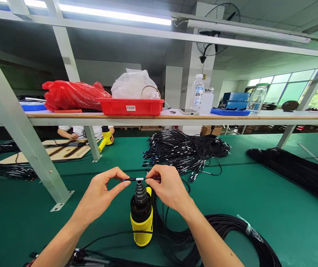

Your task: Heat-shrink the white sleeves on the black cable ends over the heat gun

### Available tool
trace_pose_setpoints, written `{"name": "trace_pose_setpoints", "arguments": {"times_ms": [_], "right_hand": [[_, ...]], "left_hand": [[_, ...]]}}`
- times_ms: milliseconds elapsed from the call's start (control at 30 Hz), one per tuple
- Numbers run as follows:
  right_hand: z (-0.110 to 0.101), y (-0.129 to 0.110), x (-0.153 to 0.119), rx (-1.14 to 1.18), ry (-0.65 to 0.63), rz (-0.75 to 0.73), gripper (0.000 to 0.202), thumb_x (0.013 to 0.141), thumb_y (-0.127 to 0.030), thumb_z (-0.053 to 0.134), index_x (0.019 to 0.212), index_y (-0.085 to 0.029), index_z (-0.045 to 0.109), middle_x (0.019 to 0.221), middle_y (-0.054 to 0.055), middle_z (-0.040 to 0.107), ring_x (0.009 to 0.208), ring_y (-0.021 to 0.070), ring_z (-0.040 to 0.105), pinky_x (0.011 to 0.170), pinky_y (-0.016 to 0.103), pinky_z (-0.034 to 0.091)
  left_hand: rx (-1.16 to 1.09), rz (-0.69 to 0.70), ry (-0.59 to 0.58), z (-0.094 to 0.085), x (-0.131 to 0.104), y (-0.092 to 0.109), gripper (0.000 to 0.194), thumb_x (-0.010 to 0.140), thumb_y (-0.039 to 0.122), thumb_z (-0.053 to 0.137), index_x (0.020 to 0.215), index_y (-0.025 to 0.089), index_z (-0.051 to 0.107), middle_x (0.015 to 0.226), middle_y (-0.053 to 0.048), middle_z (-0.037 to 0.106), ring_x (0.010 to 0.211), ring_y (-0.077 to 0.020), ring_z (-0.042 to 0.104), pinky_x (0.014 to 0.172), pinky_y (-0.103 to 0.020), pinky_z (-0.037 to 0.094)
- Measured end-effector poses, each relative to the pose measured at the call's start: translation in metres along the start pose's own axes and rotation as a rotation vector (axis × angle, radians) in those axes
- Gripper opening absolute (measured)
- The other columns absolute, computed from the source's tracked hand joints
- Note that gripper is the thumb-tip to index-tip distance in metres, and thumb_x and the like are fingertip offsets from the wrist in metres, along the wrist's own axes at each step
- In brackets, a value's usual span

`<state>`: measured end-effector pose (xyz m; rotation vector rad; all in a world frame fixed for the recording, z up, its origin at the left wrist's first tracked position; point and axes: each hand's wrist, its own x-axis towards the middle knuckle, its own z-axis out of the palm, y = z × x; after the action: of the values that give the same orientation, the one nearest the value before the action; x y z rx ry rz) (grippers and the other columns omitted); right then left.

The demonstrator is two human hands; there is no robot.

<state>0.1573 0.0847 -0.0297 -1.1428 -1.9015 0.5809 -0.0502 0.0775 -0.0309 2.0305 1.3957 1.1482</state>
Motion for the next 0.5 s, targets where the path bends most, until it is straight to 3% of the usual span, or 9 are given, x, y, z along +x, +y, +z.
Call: {"name": "trace_pose_setpoints", "arguments": {"times_ms": [100, 333, 500], "right_hand": [[-0.0038, -0.0031, -0.0036, -0.071, -0.008, -0.026, 0.010, 0.084, -0.017, 0.062, 0.079, -0.020, 0.071, 0.074, -0.001, 0.071, 0.067, 0.0139, 0.061, 0.061, 0.025, 0.042], [-0.0084, -0.0063, -0.0066, -0.131, -0.036, -0.090, 0.016, 0.089, -0.018, 0.059, 0.081, -0.020, 0.073, 0.076, -0.002, 0.072, 0.068, 0.0126, 0.058, 0.062, 0.024, 0.038], [-0.0066, -0.0033, -0.0044, -0.111, -0.046, -0.087, 0.015, 0.088, -0.018, 0.059, 0.079, -0.019, 0.072, 0.075, -0.001, 0.071, 0.067, 0.0129, 0.058, 0.062, 0.024, 0.039]], "left_hand": [[0.014, 0.005, -0.019, -0.0021, -0.0023, 0.0022, 0.013, 0.086, 0.035, 0.059, 0.081, 0.023, 0.060, 0.080, 0.005, 0.062, 0.078, -0.0152, 0.055, 0.065, -0.025, 0.037], [0.068, -0.004, -0.091, -0.0039, -0.0043, 0.0040, 0.041, 0.097, 0.050, 0.035, 0.073, 0.021, 0.052, 0.066, 0.004, 0.055, 0.064, -0.0143, 0.050, 0.061, -0.026, 0.034], [0.139, -0.010, -0.108, -0.0029, -0.0025, 0.0027, 0.048, 0.095, 0.052, 0.038, 0.060, 0.020, 0.050, 0.059, 0.005, 0.052, 0.054, -0.0124, 0.043, 0.055, -0.026, 0.030]]}}
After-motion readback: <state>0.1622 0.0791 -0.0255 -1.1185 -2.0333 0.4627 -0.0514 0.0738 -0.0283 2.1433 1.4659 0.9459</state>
